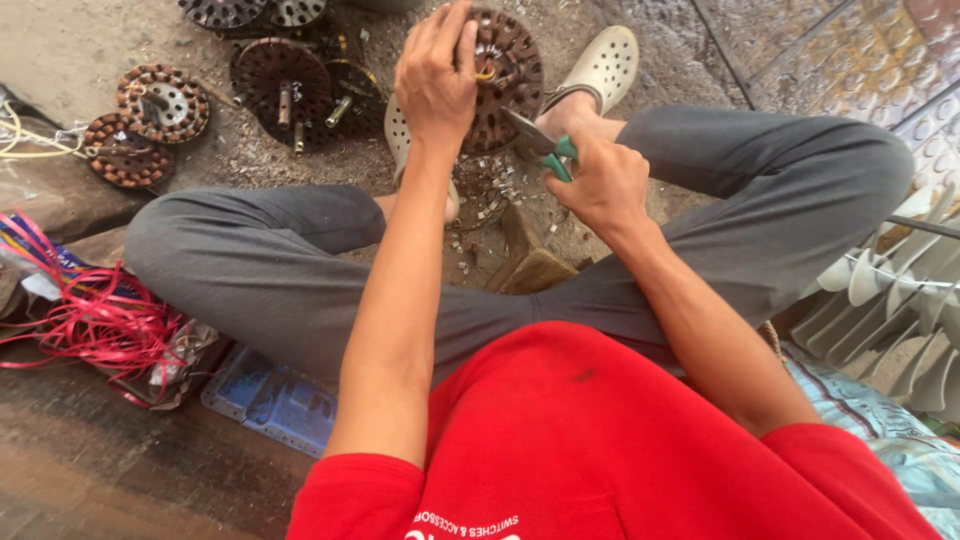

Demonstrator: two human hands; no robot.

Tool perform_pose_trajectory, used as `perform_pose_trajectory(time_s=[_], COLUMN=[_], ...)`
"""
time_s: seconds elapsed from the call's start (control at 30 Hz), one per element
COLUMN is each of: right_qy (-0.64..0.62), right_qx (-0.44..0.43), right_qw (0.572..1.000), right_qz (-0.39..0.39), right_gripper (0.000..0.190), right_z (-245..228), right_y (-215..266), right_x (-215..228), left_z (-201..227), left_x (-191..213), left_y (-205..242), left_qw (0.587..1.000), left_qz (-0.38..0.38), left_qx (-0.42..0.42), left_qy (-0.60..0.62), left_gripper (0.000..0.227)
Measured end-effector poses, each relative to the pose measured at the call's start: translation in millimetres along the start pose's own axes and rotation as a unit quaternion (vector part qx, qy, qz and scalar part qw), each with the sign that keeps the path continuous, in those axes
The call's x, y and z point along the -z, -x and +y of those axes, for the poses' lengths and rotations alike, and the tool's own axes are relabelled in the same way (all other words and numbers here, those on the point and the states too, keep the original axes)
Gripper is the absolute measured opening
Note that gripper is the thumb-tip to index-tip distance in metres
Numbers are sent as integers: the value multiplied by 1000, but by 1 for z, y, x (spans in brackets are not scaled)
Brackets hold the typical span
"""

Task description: The person sits on the ground and uses pliers to pull copper wires out of a circular metal stator component. The extracted wires are placed into a nearby bucket. The person continues this process for the duration of the clip.

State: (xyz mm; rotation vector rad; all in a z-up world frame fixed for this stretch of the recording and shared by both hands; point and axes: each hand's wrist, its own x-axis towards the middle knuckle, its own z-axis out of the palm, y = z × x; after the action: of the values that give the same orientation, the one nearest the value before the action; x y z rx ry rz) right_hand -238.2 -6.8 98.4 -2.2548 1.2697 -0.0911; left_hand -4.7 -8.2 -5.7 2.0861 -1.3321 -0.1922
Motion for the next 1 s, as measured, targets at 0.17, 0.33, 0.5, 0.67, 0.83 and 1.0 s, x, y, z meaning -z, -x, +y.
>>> perform_pose_trajectory(time_s=[0.17, 0.33, 0.5, 0.67, 0.83, 1.0], right_qy=[-445, -771, -861, -807, -61, -34], right_qx=[-208, -256, -244, -247, 23, -3], right_qw=[854, 525, 331, 439, 997, 999], right_qz=[-172, -254, -298, -308, 35, 28], right_gripper=[44, 59, 76, 57, 53, 50], right_z=[-2, -12, -3, 10, 1, -3], right_y=[18, 19, 18, 12, 20, 21], right_x=[-18, -14, -1, -12, -17, -9], left_z=[6, 10, 17, 17, 14, 14], left_x=[1, 11, 17, 17, 15, 15], left_y=[-2, -1, -3, -3, -3, -3], left_qw=[1000, 1000, 999, 999, 999, 999], left_qz=[-17, -5, 1, -2, 0, -1], left_qx=[21, 4, 3, 12, -3, 5], left_qy=[11, 14, 33, 45, 35, 36], left_gripper=[34, 34, 34, 33, 32, 32])
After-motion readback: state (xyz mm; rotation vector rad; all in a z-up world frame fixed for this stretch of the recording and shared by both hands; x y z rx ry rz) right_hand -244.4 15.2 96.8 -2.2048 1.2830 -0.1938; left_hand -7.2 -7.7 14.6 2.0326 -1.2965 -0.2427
